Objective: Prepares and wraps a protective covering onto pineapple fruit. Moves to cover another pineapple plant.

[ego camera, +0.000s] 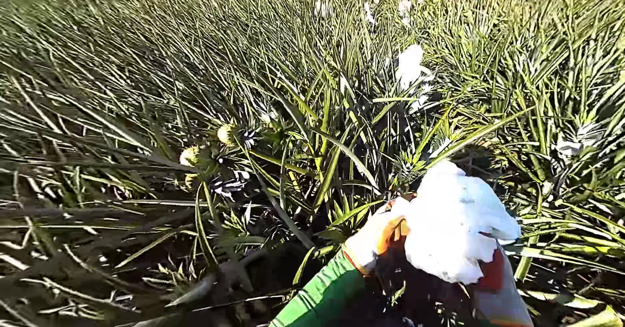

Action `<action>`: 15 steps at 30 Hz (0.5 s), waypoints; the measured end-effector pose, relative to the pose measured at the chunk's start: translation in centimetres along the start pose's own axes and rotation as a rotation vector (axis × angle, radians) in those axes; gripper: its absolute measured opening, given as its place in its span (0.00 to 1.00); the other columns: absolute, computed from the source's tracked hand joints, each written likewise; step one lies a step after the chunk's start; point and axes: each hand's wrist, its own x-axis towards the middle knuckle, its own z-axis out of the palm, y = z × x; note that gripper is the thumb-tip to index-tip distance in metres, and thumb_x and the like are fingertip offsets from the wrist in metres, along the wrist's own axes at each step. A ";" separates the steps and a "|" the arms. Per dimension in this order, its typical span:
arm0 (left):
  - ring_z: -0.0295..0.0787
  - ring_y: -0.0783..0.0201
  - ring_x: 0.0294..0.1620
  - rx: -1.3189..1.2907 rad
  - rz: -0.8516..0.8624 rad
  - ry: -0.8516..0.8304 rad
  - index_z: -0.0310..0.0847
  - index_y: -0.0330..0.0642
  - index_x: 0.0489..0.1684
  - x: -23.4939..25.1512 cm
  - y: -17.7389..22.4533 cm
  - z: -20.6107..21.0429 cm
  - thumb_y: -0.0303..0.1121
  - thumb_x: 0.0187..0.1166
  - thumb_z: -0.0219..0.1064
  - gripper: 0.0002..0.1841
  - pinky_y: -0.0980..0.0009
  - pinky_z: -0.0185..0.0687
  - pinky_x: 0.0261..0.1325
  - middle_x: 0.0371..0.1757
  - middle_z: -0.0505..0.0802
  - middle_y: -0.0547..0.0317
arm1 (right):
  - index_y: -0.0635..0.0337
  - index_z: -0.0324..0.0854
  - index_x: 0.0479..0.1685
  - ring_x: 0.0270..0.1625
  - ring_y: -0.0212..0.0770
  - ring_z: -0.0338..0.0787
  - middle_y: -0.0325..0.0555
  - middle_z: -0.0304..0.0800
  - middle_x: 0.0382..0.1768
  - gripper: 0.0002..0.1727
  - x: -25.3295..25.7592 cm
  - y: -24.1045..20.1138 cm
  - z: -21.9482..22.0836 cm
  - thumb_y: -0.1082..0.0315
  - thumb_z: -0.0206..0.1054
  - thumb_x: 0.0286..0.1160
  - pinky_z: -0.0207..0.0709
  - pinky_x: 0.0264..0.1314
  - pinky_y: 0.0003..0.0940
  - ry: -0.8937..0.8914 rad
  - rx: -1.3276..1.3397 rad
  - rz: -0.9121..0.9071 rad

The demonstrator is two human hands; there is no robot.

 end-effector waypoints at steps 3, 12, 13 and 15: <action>0.89 0.55 0.60 0.139 -0.135 0.009 0.72 0.46 0.80 -0.7 2.0 -5.3 0.39 0.80 0.70 0.28 0.56 0.86 0.63 0.64 0.90 0.49 | 0.53 0.81 0.59 0.54 0.34 0.90 0.41 0.91 0.49 0.17 4.5 -3.9 3.9 0.56 0.56 0.81 0.85 0.61 0.40 -0.160 -0.047 -0.280; 0.92 0.71 0.47 -0.101 0.450 0.135 0.85 0.55 0.59 -4.0 10.4 -6.5 0.49 0.80 0.68 0.16 0.70 0.90 0.51 0.49 0.95 0.64 | 0.68 0.72 0.78 0.82 0.51 0.75 0.64 0.77 0.77 0.52 6.5 6.3 16.5 0.38 0.79 0.58 0.69 0.86 0.51 -0.541 -1.153 -0.747; 0.94 0.68 0.42 -0.217 0.477 0.154 0.88 0.50 0.50 -3.5 11.8 -7.9 0.50 0.81 0.66 0.16 0.68 0.91 0.47 0.42 0.96 0.59 | 0.61 0.77 0.76 0.83 0.54 0.74 0.64 0.78 0.76 0.51 6.8 6.9 17.7 0.32 0.77 0.56 0.70 0.84 0.55 -0.676 -1.220 -0.740; 0.90 0.67 0.44 -0.155 0.581 0.243 0.82 0.40 0.49 -3.1 15.3 -11.5 0.39 0.89 0.48 0.16 0.66 0.89 0.51 0.40 0.91 0.57 | 0.49 0.81 0.73 0.81 0.46 0.76 0.54 0.81 0.75 0.40 8.2 6.3 19.0 0.36 0.78 0.61 0.73 0.84 0.48 -0.824 -1.133 -0.735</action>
